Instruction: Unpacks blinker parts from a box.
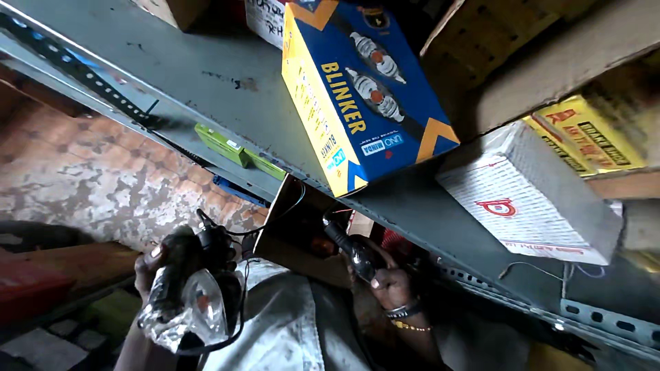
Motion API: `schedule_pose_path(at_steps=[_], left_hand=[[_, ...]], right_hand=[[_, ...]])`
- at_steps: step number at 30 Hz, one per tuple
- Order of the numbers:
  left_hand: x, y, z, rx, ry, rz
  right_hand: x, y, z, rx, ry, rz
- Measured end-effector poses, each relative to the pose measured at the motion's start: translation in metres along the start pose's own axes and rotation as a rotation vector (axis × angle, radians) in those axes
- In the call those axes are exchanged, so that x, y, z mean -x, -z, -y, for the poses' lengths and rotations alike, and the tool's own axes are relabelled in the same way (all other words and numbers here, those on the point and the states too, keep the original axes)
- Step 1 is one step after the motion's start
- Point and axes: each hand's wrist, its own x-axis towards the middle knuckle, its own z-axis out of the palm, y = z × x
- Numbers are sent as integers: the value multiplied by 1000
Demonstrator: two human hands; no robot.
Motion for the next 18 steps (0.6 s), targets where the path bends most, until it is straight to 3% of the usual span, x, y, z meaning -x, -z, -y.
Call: schedule_pose_path(at_steps=[5,7,9,13,18], left_hand=[[0,-1,0,31,21,12],[-1,-3,0,47,25,-44],[-2,-1,2,63,5,-52],[-14,37,18,22,-125,295],[-6,-1,-1,-5,64,-135]], right_hand=[[1,-8,0,-164,-81,-120],[-1,-7,-1,-174,-87,-86],[-4,-5,-2,33,-63,-11],[-7,-14,1,832,-36,-94],[-9,-27,-4,1055,-75,-105]])
